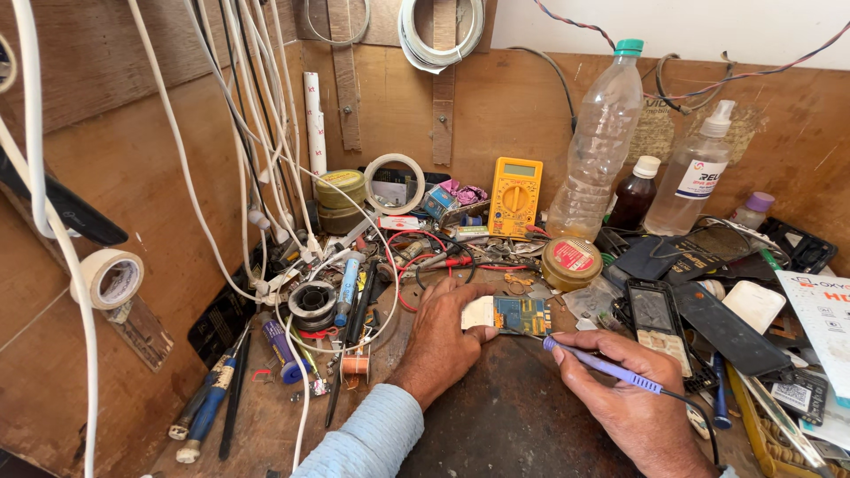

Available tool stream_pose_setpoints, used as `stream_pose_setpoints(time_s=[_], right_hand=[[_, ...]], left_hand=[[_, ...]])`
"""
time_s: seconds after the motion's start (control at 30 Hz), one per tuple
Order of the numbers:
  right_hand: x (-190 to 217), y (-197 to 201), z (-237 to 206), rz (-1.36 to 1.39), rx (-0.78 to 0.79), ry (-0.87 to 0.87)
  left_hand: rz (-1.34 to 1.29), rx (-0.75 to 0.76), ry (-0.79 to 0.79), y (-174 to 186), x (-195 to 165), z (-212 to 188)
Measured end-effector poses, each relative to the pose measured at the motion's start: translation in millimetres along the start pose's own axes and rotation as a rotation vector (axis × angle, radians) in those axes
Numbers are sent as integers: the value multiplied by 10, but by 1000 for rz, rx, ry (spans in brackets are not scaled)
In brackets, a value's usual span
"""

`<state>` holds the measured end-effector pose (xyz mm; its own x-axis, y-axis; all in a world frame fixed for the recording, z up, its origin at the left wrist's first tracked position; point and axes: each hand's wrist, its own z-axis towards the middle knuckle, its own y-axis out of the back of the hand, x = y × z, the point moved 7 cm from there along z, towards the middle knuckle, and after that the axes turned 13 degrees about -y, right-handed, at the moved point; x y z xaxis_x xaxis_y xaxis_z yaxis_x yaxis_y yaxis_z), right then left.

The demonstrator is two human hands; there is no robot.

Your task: The person uses a soldering iron to work on a small circuit board, then wipes the board with a white cloth. The person continues to solder different points on the board while holding it steady with the other hand.

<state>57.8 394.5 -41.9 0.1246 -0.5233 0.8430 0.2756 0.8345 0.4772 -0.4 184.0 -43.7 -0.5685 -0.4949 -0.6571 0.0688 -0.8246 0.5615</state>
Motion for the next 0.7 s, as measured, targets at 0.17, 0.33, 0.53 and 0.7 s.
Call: stream_pose_setpoints(time_s=[0.17,0.33,0.53,0.7], right_hand=[[-31,24,22,17,2,-50],[8,31,26,12,2,-13],[-20,51,43,32,5,-29],[-56,34,47,30,-4,-14]], left_hand=[[-9,-7,-1,-29,8,20],[-9,-13,-7,-46,5,34],[-5,-15,-12,-61,6,56],[-1,-8,-14,-85,27,52]])
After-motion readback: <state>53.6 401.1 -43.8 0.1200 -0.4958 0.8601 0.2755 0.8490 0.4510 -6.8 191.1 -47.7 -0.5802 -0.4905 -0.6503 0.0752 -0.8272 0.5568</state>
